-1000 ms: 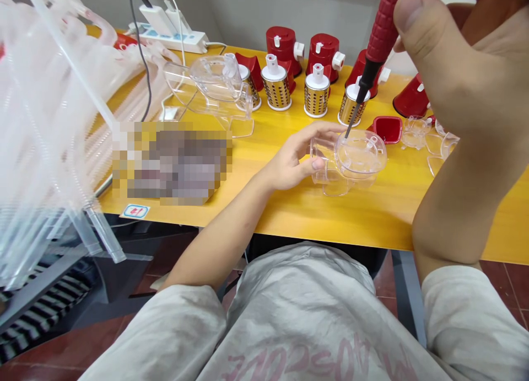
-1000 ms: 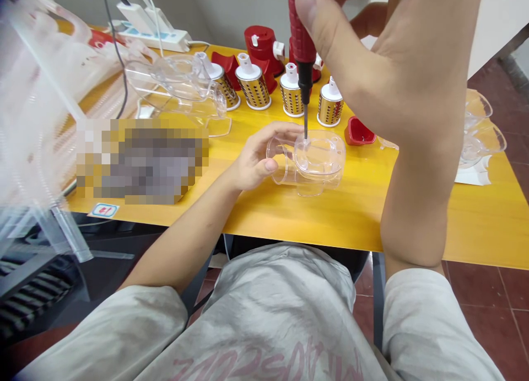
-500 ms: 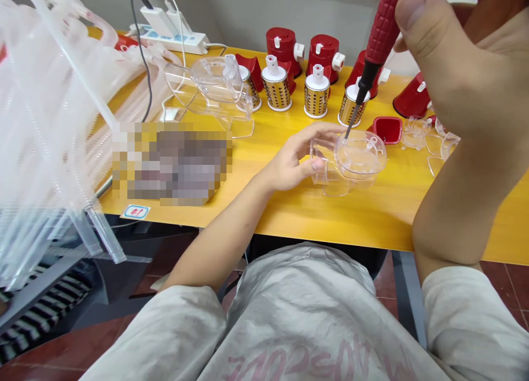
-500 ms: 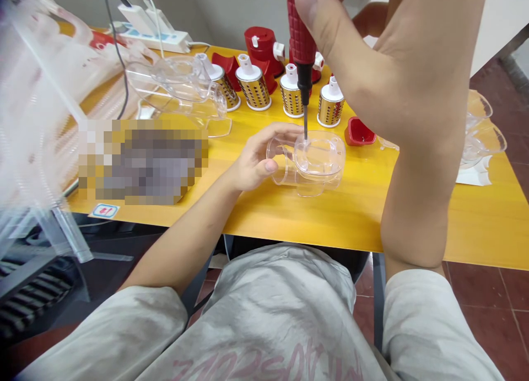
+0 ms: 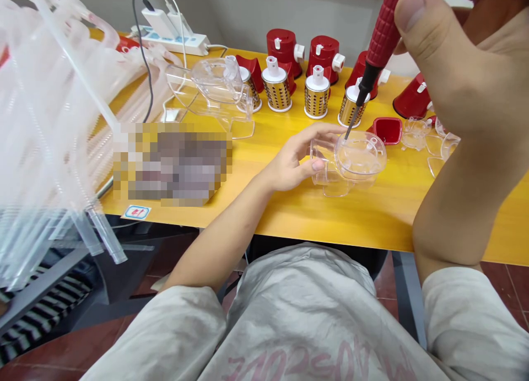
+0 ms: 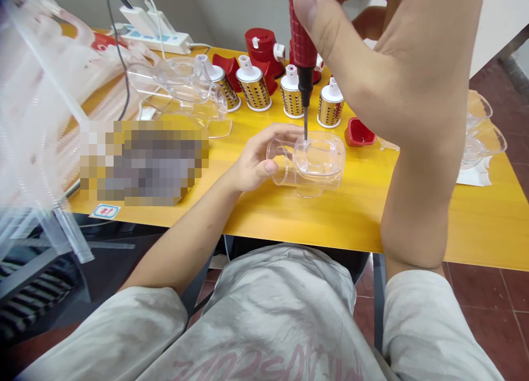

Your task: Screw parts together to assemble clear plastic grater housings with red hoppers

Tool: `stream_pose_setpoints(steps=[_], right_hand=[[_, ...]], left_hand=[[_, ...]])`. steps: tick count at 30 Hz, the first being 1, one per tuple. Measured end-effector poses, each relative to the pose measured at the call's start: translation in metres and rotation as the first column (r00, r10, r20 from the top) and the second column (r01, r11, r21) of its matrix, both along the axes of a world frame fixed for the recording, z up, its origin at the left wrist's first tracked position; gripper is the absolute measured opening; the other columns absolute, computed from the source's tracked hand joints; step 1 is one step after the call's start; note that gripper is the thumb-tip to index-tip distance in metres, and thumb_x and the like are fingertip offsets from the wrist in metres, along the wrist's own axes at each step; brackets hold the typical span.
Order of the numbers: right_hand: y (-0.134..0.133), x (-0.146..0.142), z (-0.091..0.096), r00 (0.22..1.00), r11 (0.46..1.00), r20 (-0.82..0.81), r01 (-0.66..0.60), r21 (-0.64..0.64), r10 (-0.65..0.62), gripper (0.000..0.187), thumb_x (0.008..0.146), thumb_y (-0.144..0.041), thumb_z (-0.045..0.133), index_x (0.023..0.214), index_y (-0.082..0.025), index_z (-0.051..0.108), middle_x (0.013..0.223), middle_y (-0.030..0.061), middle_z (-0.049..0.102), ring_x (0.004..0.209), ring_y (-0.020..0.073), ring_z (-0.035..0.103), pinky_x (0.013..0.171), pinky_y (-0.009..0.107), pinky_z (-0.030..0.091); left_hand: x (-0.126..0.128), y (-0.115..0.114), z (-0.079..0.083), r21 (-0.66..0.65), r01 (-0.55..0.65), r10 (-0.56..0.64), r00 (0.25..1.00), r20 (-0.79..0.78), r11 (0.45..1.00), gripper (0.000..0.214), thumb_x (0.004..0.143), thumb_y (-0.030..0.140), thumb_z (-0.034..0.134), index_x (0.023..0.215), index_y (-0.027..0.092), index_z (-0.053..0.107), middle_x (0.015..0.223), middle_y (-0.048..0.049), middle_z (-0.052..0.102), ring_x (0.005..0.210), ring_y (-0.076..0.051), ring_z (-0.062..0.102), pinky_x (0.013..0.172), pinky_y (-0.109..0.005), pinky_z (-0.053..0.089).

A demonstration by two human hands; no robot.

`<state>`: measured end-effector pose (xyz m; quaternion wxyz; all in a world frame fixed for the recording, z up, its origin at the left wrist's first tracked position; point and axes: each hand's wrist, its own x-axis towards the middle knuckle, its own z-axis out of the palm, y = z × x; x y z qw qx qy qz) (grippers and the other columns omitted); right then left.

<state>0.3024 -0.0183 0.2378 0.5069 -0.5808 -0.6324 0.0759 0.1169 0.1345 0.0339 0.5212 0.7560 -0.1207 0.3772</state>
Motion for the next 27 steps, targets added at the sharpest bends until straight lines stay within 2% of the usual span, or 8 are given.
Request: stream_pose_setpoints(steps=[3, 7, 11, 14, 19, 22, 24, 27], right_hand=[[-0.0019, 0.0008, 0.0022, 0.992, 0.996, 0.108, 0.077, -0.049, -0.071, 0.064, 0.102, -0.065, 0.065, 0.15, -0.024, 0.073, 0.146, -0.0065, 0.06, 0.123, -0.0129, 0.06, 0.101, -0.002, 0.06], [-0.0012, 0.0007, 0.0017, 0.988, 0.993, 0.109, 0.111, -0.046, -0.106, 0.073, 0.1, -0.074, 0.063, 0.146, -0.019, 0.076, 0.141, -0.0043, 0.059, 0.123, -0.0147, 0.058, 0.097, -0.003, 0.052], [0.0018, 0.0003, -0.0018, 0.99, 0.995, 0.109, 0.095, -0.028, -0.092, 0.06, 0.104, -0.066, 0.062, 0.145, -0.026, 0.077, 0.146, -0.0091, 0.061, 0.127, -0.0144, 0.06, 0.106, -0.006, 0.057], [0.0025, -0.0004, -0.0019, 0.996, 0.999, 0.082, 0.037, -0.006, -0.036, 0.052, 0.105, -0.056, 0.061, 0.144, -0.025, 0.075, 0.151, -0.01, 0.06, 0.135, -0.011, 0.064, 0.116, -0.004, 0.062], [-0.0008, -0.005, 0.0032, 0.996, 0.997, 0.071, 0.065, -0.047, -0.062, 0.058, 0.098, -0.061, 0.07, 0.137, -0.018, 0.077, 0.139, -0.0051, 0.057, 0.121, -0.0176, 0.054, 0.1, -0.008, 0.053], [-0.001, -0.0065, 0.004, 0.995, 0.997, 0.072, 0.065, -0.041, -0.062, 0.069, 0.095, -0.07, 0.071, 0.138, -0.015, 0.075, 0.133, -0.0005, 0.056, 0.117, -0.0149, 0.055, 0.096, -0.005, 0.055], [-0.0004, -0.006, 0.003, 0.995, 0.997, 0.072, 0.067, -0.041, -0.064, 0.072, 0.095, -0.074, 0.071, 0.137, -0.015, 0.076, 0.139, -0.0017, 0.056, 0.121, -0.0137, 0.057, 0.094, -0.003, 0.055], [-0.0001, -0.0043, 0.0004, 0.995, 0.998, 0.082, 0.058, -0.021, -0.056, 0.067, 0.098, -0.07, 0.069, 0.14, -0.018, 0.075, 0.152, -0.0071, 0.057, 0.129, -0.0131, 0.06, 0.096, -0.005, 0.055]], left_hand=[[-0.0003, -0.0003, 0.0004, 0.001, -0.009, 0.009, 1.0, 0.003, 1.0, 0.088, 0.1, 0.09, 0.079, 0.169, 0.036, 0.071, 0.15, -0.0106, 0.083, 0.13, -0.027, 0.083, 0.099, -0.033, 0.069], [-0.0002, -0.0007, 0.0011, 0.009, -0.015, 0.015, 1.0, 0.006, 1.0, 0.088, 0.1, 0.09, 0.078, 0.169, 0.036, 0.071, 0.151, -0.0106, 0.083, 0.131, -0.028, 0.083, 0.102, -0.036, 0.07], [0.0001, -0.0006, 0.001, 0.008, -0.004, 0.004, 1.0, 0.005, 1.0, 0.088, 0.1, 0.089, 0.078, 0.17, 0.036, 0.07, 0.151, -0.0105, 0.083, 0.131, -0.028, 0.084, 0.103, -0.035, 0.07], [-0.0001, -0.0007, -0.0001, -0.005, -0.002, 0.002, 1.0, 0.001, 1.0, 0.088, 0.1, 0.089, 0.079, 0.169, 0.036, 0.07, 0.152, -0.0104, 0.083, 0.132, -0.028, 0.083, 0.102, -0.034, 0.07], [0.0001, -0.0007, -0.0006, -0.005, -0.007, 0.007, 1.0, 0.002, 1.0, 0.087, 0.1, 0.089, 0.078, 0.169, 0.036, 0.071, 0.15, -0.0106, 0.083, 0.13, -0.028, 0.084, 0.103, -0.036, 0.07], [0.0008, -0.0008, -0.0002, 0.001, -0.008, 0.008, 1.0, 0.013, 1.0, 0.086, 0.101, 0.089, 0.078, 0.169, 0.036, 0.071, 0.15, -0.0102, 0.083, 0.13, -0.026, 0.083, 0.103, -0.034, 0.069], [0.0009, -0.0008, -0.0001, 0.001, -0.007, 0.007, 1.0, 0.016, 1.0, 0.086, 0.101, 0.088, 0.078, 0.169, 0.036, 0.071, 0.149, -0.0104, 0.084, 0.129, -0.026, 0.084, 0.102, -0.033, 0.068], [0.0005, -0.0003, -0.0001, 0.005, -0.004, 0.004, 1.0, 0.009, 1.0, 0.086, 0.101, 0.088, 0.078, 0.169, 0.035, 0.07, 0.149, -0.0108, 0.083, 0.13, -0.026, 0.084, 0.102, -0.033, 0.068]])
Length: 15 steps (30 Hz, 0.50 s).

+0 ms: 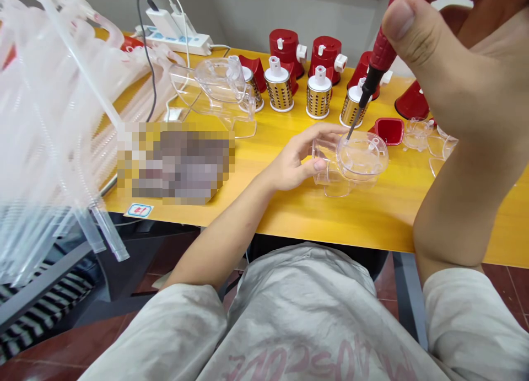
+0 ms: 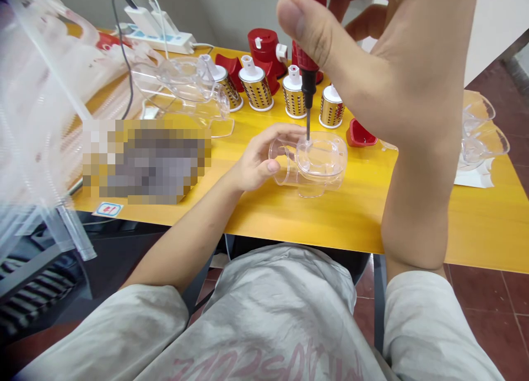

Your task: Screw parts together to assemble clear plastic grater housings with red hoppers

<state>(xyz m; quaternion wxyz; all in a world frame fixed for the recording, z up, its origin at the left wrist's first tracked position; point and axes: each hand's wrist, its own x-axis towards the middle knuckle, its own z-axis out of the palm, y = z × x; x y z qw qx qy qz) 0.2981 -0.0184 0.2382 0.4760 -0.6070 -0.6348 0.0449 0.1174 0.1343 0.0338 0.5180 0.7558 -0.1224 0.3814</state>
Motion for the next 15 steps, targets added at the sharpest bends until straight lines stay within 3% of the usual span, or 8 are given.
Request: stream_pose_setpoints(steps=[4, 6, 10, 13, 15], right_hand=[[-0.0007, 0.0011, -0.002, 0.999, 0.999, 0.018, -0.04, 0.013, 0.039, 0.065, 0.106, -0.06, 0.059, 0.153, -0.016, 0.068, 0.152, -0.0059, 0.06, 0.14, -0.0093, 0.063, 0.107, -0.002, 0.061], [-0.0004, 0.0012, -0.0016, 0.999, 0.999, 0.011, -0.043, 0.001, 0.043, 0.062, 0.106, -0.058, 0.06, 0.149, -0.016, 0.07, 0.151, -0.0057, 0.059, 0.138, -0.0109, 0.063, 0.109, -0.004, 0.059], [0.0011, 0.0, -0.0003, 1.0, 1.0, -0.001, -0.019, -0.004, 0.019, 0.06, 0.101, -0.062, 0.067, 0.139, -0.016, 0.075, 0.142, -0.0041, 0.059, 0.12, -0.0152, 0.057, 0.095, -0.004, 0.052], [0.002, -0.0005, -0.0009, 0.999, 1.0, -0.03, 0.013, 0.006, -0.013, 0.062, 0.099, -0.064, 0.069, 0.132, -0.013, 0.079, 0.147, -0.006, 0.057, 0.127, -0.0146, 0.057, 0.096, -0.004, 0.05], [0.0017, -0.0002, -0.0017, 1.0, 1.0, -0.029, 0.001, 0.014, 0.0, 0.064, 0.099, -0.064, 0.067, 0.138, -0.014, 0.077, 0.151, -0.0067, 0.057, 0.135, -0.0117, 0.06, 0.101, -0.004, 0.053]], left_hand=[[0.0, 0.0006, 0.0001, 0.009, -0.007, 0.007, 1.0, -0.007, 1.0, 0.089, 0.1, 0.09, 0.077, 0.17, 0.035, 0.07, 0.15, -0.0123, 0.083, 0.131, -0.029, 0.084, 0.102, -0.036, 0.07], [0.0006, 0.0003, 0.0003, 0.002, -0.009, 0.009, 1.0, -0.01, 1.0, 0.089, 0.099, 0.091, 0.077, 0.169, 0.036, 0.071, 0.15, -0.0126, 0.084, 0.13, -0.03, 0.085, 0.102, -0.037, 0.071], [0.0017, -0.0005, 0.0004, -0.003, -0.017, 0.017, 1.0, 0.001, 1.0, 0.088, 0.099, 0.091, 0.078, 0.168, 0.036, 0.072, 0.148, -0.0118, 0.084, 0.129, -0.029, 0.085, 0.104, -0.039, 0.071], [0.0018, -0.0003, -0.0002, -0.005, -0.014, 0.014, 1.0, -0.003, 1.0, 0.089, 0.098, 0.091, 0.079, 0.168, 0.036, 0.072, 0.151, -0.0121, 0.084, 0.131, -0.03, 0.084, 0.105, -0.04, 0.071], [0.0017, -0.0001, -0.0009, -0.015, -0.012, 0.011, 1.0, -0.008, 1.0, 0.089, 0.098, 0.09, 0.079, 0.168, 0.036, 0.072, 0.152, -0.0124, 0.083, 0.132, -0.031, 0.084, 0.104, -0.039, 0.07]])
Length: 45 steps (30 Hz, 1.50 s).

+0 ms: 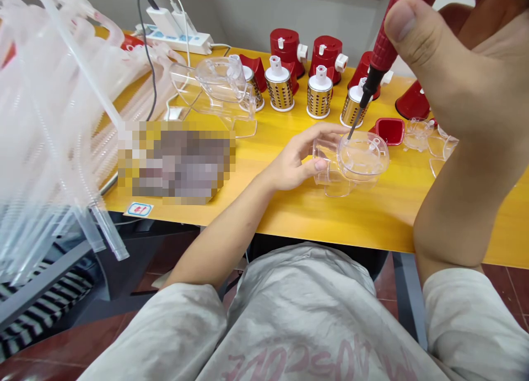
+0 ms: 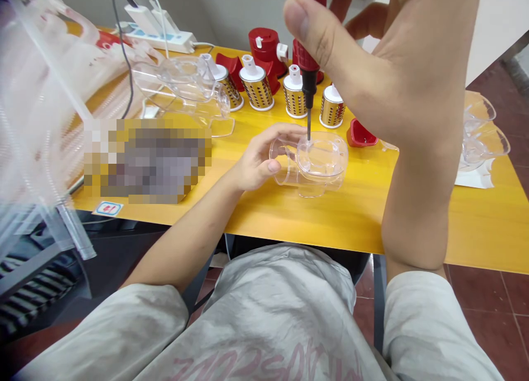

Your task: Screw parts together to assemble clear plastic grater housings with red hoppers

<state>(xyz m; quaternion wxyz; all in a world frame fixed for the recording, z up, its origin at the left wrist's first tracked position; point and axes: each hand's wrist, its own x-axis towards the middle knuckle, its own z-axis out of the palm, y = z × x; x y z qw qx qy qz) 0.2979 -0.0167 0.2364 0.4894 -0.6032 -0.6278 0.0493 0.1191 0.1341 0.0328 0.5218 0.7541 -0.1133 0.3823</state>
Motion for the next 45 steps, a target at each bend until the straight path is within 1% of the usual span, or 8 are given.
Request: stream_pose_setpoints(steps=[4, 8, 12, 17, 20, 25, 33, 45], right_hand=[[-0.003, 0.002, 0.001, 0.998, 0.998, 0.021, -0.059, 0.007, 0.059, 0.063, 0.105, -0.057, 0.06, 0.152, -0.015, 0.07, 0.157, -0.0049, 0.058, 0.147, -0.006, 0.064, 0.109, -0.002, 0.061], [-0.002, 0.006, 0.002, 0.989, 0.989, -0.007, -0.147, 0.009, 0.147, 0.057, 0.104, -0.059, 0.067, 0.141, -0.016, 0.072, 0.143, -0.0033, 0.063, 0.134, -0.0098, 0.065, 0.102, -0.008, 0.061], [0.007, 0.014, -0.001, 0.953, 0.958, -0.096, -0.283, 0.048, 0.287, 0.069, 0.112, -0.076, 0.046, 0.142, -0.018, 0.069, 0.121, 0.0014, 0.067, 0.151, -0.0107, 0.064, 0.101, -0.021, 0.055], [0.013, 0.019, -0.003, 0.952, 0.958, -0.106, -0.283, 0.042, 0.286, 0.079, 0.114, -0.079, 0.031, 0.148, -0.016, 0.066, 0.121, 0.002, 0.066, 0.158, -0.0096, 0.062, 0.104, -0.021, 0.056], [0.009, 0.014, -0.002, 0.963, 0.966, -0.077, -0.256, 0.023, 0.257, 0.078, 0.113, -0.077, 0.033, 0.151, -0.016, 0.064, 0.129, -0.0001, 0.066, 0.158, -0.0093, 0.062, 0.104, -0.018, 0.058], [-0.003, 0.003, 0.002, 0.99, 0.989, 0.012, -0.142, -0.042, 0.143, 0.059, 0.104, -0.059, 0.065, 0.144, -0.015, 0.068, 0.146, -0.0053, 0.063, 0.13, -0.0099, 0.067, 0.105, -0.003, 0.065], [0.003, 0.006, 0.005, 0.993, 0.993, 0.009, -0.113, -0.044, 0.114, 0.05, 0.098, -0.055, 0.073, 0.131, -0.018, 0.079, 0.132, -0.007, 0.064, 0.118, -0.0144, 0.063, 0.102, -0.003, 0.06], [-0.006, 0.002, 0.003, 0.967, 0.968, -0.047, -0.252, -0.016, 0.251, 0.062, 0.103, -0.047, 0.067, 0.152, -0.01, 0.063, 0.153, -0.0039, 0.061, 0.147, -0.0034, 0.069, 0.111, -0.001, 0.066]], left_hand=[[0.0, 0.0, -0.001, -0.008, 0.005, -0.005, 1.0, -0.004, 1.0, 0.09, 0.098, 0.091, 0.08, 0.168, 0.035, 0.071, 0.15, -0.0129, 0.084, 0.13, -0.03, 0.084, 0.103, -0.038, 0.07], [0.0, 0.0, -0.001, -0.012, 0.008, -0.008, 1.0, -0.005, 1.0, 0.09, 0.097, 0.09, 0.08, 0.168, 0.035, 0.072, 0.149, -0.0124, 0.084, 0.13, -0.029, 0.084, 0.105, -0.038, 0.07], [0.0, 0.0, 0.0, -0.006, 0.008, -0.008, 1.0, 0.007, 1.0, 0.088, 0.098, 0.091, 0.079, 0.167, 0.036, 0.072, 0.15, -0.0119, 0.084, 0.13, -0.029, 0.084, 0.106, -0.038, 0.069], [-0.001, 0.001, 0.0, 0.006, 0.0, 0.0, 1.0, 0.005, 1.0, 0.091, 0.097, 0.092, 0.078, 0.168, 0.035, 0.072, 0.15, -0.0132, 0.084, 0.13, -0.03, 0.084, 0.106, -0.039, 0.07], [-0.002, 0.002, 0.0, 0.011, -0.005, 0.005, 1.0, -0.006, 1.0, 0.091, 0.098, 0.093, 0.077, 0.168, 0.036, 0.072, 0.152, -0.0127, 0.083, 0.131, -0.03, 0.084, 0.106, -0.04, 0.07], [-0.002, 0.001, 0.0, 0.009, -0.004, 0.004, 1.0, 0.003, 1.0, 0.089, 0.098, 0.092, 0.079, 0.168, 0.036, 0.072, 0.149, -0.0119, 0.084, 0.129, -0.029, 0.085, 0.104, -0.038, 0.07], [-0.002, 0.004, 0.0, 0.019, 0.0, 0.0, 1.0, 0.002, 1.0, 0.09, 0.095, 0.088, 0.084, 0.168, 0.036, 0.073, 0.153, -0.0119, 0.084, 0.128, -0.03, 0.086, 0.1, -0.038, 0.071], [-0.003, 0.003, 0.001, 0.006, -0.016, 0.016, 1.0, -0.01, 1.0, 0.087, 0.096, 0.086, 0.085, 0.167, 0.037, 0.075, 0.148, -0.0113, 0.087, 0.125, -0.029, 0.087, 0.098, -0.037, 0.072]])
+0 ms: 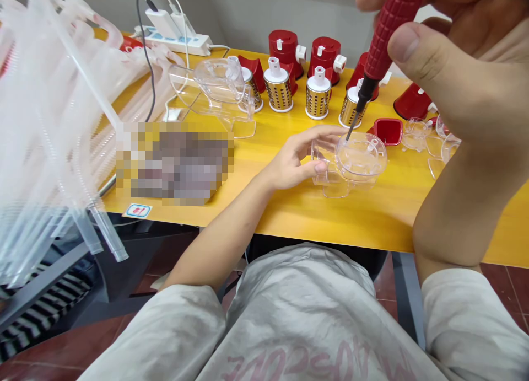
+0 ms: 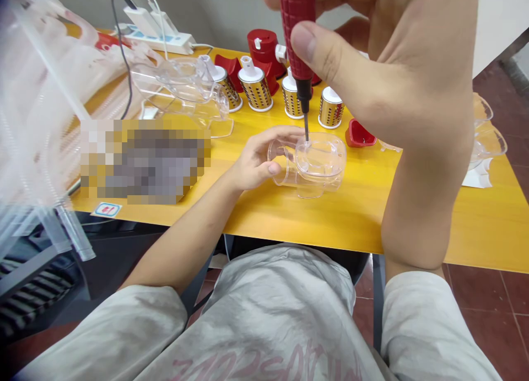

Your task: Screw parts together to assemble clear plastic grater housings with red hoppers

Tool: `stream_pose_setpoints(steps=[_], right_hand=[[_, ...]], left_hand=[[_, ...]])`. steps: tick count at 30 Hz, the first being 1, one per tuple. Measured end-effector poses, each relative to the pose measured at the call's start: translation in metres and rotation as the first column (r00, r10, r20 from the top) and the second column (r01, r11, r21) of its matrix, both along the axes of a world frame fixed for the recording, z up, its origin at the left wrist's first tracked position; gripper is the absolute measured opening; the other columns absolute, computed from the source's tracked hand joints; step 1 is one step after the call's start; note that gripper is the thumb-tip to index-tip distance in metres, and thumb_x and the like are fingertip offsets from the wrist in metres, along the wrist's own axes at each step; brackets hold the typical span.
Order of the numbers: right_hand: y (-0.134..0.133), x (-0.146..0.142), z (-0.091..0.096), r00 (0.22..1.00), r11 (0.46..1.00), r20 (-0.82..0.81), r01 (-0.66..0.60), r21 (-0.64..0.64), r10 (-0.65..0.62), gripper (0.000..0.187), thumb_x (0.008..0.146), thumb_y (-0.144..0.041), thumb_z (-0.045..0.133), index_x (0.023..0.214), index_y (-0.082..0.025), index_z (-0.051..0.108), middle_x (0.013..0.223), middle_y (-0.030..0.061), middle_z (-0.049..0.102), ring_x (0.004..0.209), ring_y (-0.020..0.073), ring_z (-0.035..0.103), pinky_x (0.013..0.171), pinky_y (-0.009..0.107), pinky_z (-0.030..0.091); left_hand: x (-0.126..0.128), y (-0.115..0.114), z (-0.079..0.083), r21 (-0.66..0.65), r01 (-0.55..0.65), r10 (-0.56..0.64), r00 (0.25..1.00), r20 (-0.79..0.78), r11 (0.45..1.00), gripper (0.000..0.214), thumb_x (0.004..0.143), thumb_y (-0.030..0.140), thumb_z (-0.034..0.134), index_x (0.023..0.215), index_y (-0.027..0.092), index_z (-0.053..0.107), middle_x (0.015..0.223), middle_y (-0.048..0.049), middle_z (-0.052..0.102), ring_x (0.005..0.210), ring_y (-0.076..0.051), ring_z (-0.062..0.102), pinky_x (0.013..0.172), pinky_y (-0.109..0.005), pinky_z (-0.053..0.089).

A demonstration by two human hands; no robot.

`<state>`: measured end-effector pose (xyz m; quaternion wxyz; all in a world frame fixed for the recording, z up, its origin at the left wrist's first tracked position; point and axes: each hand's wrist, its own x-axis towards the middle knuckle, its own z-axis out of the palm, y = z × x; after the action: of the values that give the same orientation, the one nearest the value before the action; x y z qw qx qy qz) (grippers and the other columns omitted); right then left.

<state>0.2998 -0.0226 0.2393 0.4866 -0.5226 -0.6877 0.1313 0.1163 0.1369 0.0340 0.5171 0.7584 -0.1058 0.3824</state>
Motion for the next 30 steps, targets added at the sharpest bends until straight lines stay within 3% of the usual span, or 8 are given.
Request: stream_pose_setpoints(steps=[5, 8, 12, 17, 21, 24, 30], right_hand=[[0.001, 0.002, 0.0, 0.998, 0.999, 0.059, 0.014, -0.034, -0.012, 0.056, 0.103, -0.05, 0.067, 0.145, -0.013, 0.064, 0.144, -0.0048, 0.065, 0.133, -0.0071, 0.069, 0.106, 0.002, 0.066], [0.004, 0.01, 0.003, 0.993, 0.997, 0.108, 0.052, -0.056, -0.046, 0.067, 0.103, -0.056, 0.067, 0.15, -0.009, 0.063, 0.144, -0.0024, 0.065, 0.123, -0.0083, 0.07, 0.098, 0.0, 0.062], [0.008, 0.021, 0.008, 0.98, 0.993, 0.197, 0.059, -0.106, -0.038, 0.077, 0.098, -0.072, 0.071, 0.148, -0.014, 0.068, 0.142, -0.0025, 0.066, 0.112, -0.0069, 0.071, 0.093, 0.001, 0.063], [0.003, 0.019, 0.01, 0.972, 0.985, 0.219, 0.118, -0.128, -0.088, 0.084, 0.102, -0.076, 0.066, 0.166, -0.022, 0.053, 0.164, -0.0044, 0.053, 0.134, -0.0122, 0.065, 0.117, -0.008, 0.062], [-0.001, 0.017, 0.014, 0.962, 0.975, 0.25, 0.15, -0.161, -0.107, 0.081, 0.102, -0.08, 0.064, 0.161, -0.027, 0.055, 0.17, -0.0063, 0.047, 0.144, -0.0101, 0.064, 0.127, -0.009, 0.06], [0.0, 0.019, 0.016, 0.951, 0.97, 0.287, 0.169, -0.173, -0.115, 0.082, 0.101, -0.083, 0.061, 0.16, -0.025, 0.055, 0.167, -0.0044, 0.049, 0.144, -0.0084, 0.065, 0.127, -0.006, 0.061], [0.002, 0.014, 0.01, 0.975, 0.977, 0.178, 0.158, -0.146, -0.131, 0.097, 0.099, -0.078, 0.069, 0.169, -0.021, 0.034, 0.17, 0.0011, 0.047, 0.139, -0.011, 0.065, 0.115, -0.009, 0.061]], left_hand=[[0.001, 0.001, -0.002, -0.018, 0.006, -0.006, 1.0, 0.008, 1.0, 0.091, 0.09, 0.086, 0.091, 0.166, 0.038, 0.076, 0.151, -0.0107, 0.087, 0.122, -0.028, 0.088, 0.097, -0.036, 0.072], [0.001, 0.002, -0.004, -0.032, -0.011, 0.011, 1.0, -0.004, 0.999, 0.097, 0.085, 0.089, 0.094, 0.164, 0.035, 0.078, 0.154, -0.0127, 0.086, 0.123, -0.03, 0.088, 0.101, -0.039, 0.072], [0.002, 0.002, -0.004, -0.048, -0.011, 0.012, 1.0, 0.009, 0.999, 0.103, 0.08, 0.093, 0.095, 0.162, 0.033, 0.08, 0.148, -0.0131, 0.089, 0.12, -0.03, 0.089, 0.105, -0.041, 0.072], [0.001, 0.0, 0.0, -0.058, -0.014, 0.015, 1.0, 0.017, 0.998, 0.097, 0.081, 0.085, 0.1, 0.16, 0.033, 0.082, 0.144, -0.0114, 0.09, 0.119, -0.028, 0.089, 0.104, -0.038, 0.073], [0.001, -0.003, 0.003, -0.07, -0.019, 0.02, 1.0, 0.016, 0.997, 0.094, 0.08, 0.081, 0.102, 0.158, 0.033, 0.083, 0.142, -0.0112, 0.091, 0.116, -0.027, 0.09, 0.103, -0.036, 0.073], [0.002, -0.004, 0.004, -0.082, -0.022, 0.022, 1.0, 0.01, 0.996, 0.093, 0.08, 0.08, 0.103, 0.158, 0.033, 0.084, 0.144, -0.012, 0.09, 0.115, -0.027, 0.09, 0.102, -0.036, 0.074], [0.002, -0.006, 0.004, -0.079, -0.04, 0.042, 0.999, 0.024, 0.996, 0.091, 0.079, 0.08, 0.104, 0.155, 0.033, 0.085, 0.138, -0.0111, 0.092, 0.112, -0.026, 0.091, 0.096, -0.035, 0.075]])
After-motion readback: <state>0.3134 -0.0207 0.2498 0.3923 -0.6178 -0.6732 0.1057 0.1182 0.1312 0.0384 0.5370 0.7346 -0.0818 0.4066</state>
